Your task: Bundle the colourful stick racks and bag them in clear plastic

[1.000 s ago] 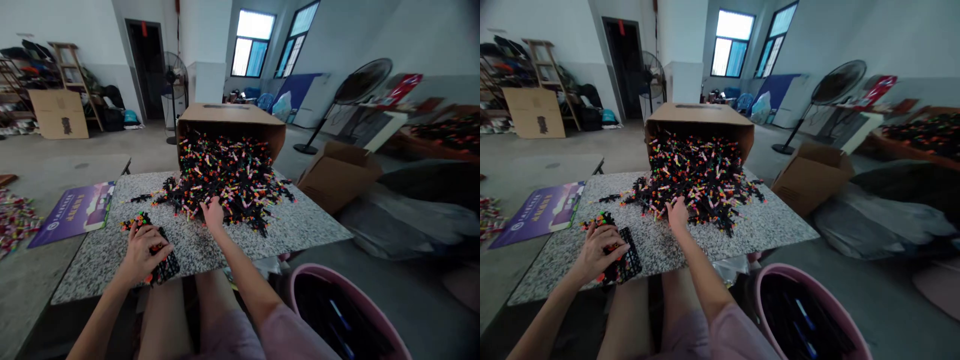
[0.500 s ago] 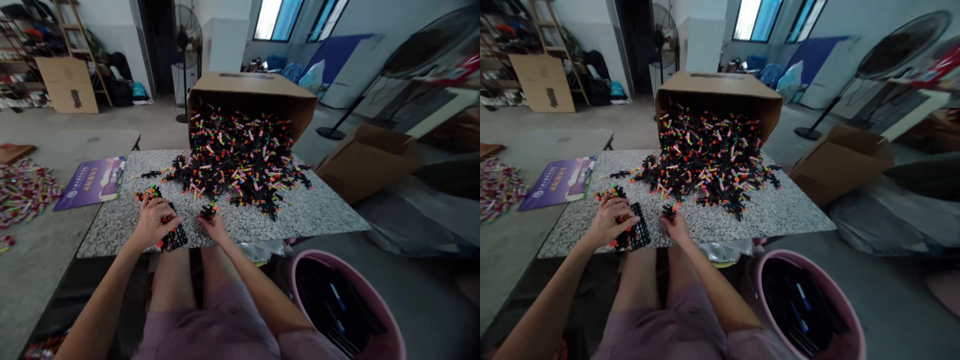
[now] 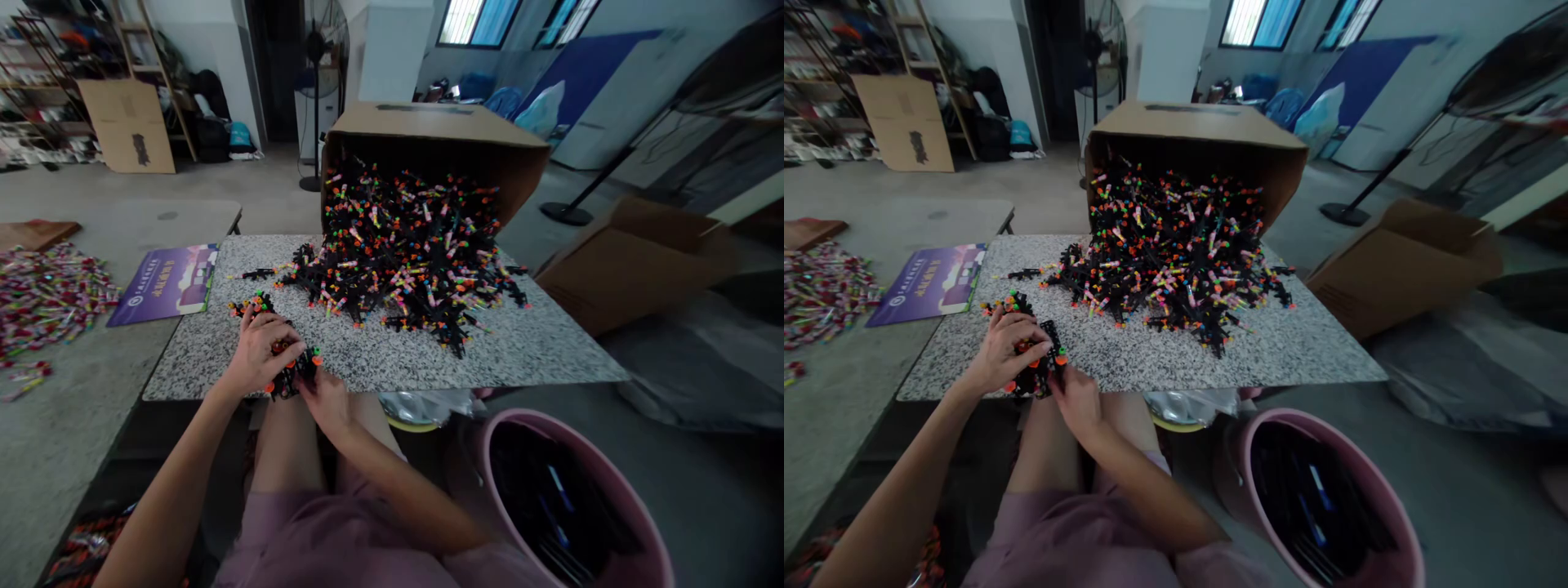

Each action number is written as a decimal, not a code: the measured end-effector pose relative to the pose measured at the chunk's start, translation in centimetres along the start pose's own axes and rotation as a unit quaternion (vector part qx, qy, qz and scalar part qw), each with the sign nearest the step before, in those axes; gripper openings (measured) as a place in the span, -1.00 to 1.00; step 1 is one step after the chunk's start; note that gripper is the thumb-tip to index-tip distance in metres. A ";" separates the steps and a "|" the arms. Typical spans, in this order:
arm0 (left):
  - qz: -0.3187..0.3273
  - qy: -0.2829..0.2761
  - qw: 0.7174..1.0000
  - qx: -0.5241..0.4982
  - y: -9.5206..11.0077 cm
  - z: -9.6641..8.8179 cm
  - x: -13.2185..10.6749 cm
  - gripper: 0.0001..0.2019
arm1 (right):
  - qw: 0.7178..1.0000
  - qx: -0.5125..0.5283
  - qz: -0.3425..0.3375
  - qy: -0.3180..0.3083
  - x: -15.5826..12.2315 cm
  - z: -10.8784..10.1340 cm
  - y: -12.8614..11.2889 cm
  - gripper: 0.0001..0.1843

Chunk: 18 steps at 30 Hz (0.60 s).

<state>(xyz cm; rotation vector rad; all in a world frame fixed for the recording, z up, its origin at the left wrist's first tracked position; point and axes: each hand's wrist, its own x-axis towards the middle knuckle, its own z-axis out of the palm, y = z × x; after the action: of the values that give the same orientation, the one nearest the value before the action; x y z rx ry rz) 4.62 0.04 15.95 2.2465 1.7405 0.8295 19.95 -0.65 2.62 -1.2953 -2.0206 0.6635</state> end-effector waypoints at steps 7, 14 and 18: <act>0.041 -0.020 0.999 -0.013 -0.2 -0.2 0.5 -0.62 | 0.990 -0.120 -0.028 -0.074 0.5 -0.2 -1.9 -0.88; 0.026 -0.010 0.999 0.029 -0.3 0.3 1.4 -0.56 | 0.993 -0.077 -0.016 -0.088 0.5 0.3 -2.4 -0.88; 0.011 -0.031 0.999 0.005 0.1 -0.7 1.0 -0.59 | 0.993 0.013 -0.050 -0.110 1.0 -0.6 -0.2 -0.76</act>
<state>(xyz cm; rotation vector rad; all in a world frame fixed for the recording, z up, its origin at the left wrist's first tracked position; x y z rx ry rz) 4.49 0.83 16.88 2.2758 1.6991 0.7501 19.99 0.28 3.42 -1.1387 -2.2287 0.8135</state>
